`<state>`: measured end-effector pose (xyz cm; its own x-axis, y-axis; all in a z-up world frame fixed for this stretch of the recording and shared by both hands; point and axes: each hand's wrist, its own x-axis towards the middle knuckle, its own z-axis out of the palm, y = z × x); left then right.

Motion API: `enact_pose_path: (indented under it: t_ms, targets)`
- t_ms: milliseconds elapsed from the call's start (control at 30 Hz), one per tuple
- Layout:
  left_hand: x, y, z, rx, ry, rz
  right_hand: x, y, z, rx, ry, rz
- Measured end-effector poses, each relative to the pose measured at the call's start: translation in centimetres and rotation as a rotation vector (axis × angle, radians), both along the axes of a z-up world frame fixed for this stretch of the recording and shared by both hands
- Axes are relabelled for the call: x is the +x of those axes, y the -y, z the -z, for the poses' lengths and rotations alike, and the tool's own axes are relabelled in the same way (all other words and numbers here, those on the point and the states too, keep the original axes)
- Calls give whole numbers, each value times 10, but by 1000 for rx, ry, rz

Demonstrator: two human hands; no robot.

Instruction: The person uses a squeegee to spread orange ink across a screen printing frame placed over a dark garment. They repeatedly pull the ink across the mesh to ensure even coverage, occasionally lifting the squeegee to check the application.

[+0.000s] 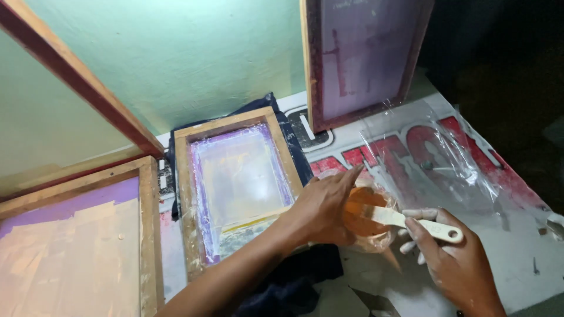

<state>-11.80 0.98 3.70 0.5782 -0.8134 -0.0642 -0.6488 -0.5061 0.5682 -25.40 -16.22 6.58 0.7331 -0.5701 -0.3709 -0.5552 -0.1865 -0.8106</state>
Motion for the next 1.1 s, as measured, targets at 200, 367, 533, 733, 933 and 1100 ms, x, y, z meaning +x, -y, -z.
enact_pose_path:
  t_ms: [200,367,533,733,933,1100]
  targets:
    - [-45,0,12,64,61,-81,-55,25,24,-403,-133,-158]
    - [-50,2,23,-2,82,-127,-62,26,44,-562,137,-290]
    - [-52,3,26,-11,118,-140,-57,24,50,-563,154,-293]
    - [-52,2,28,-45,115,-157,-50,19,48,-538,111,-244]
    - [-49,0,29,-43,106,-122,-47,15,44,-578,136,-262]
    - [-50,-2,26,-62,79,-140,-44,14,49,-494,79,-242]
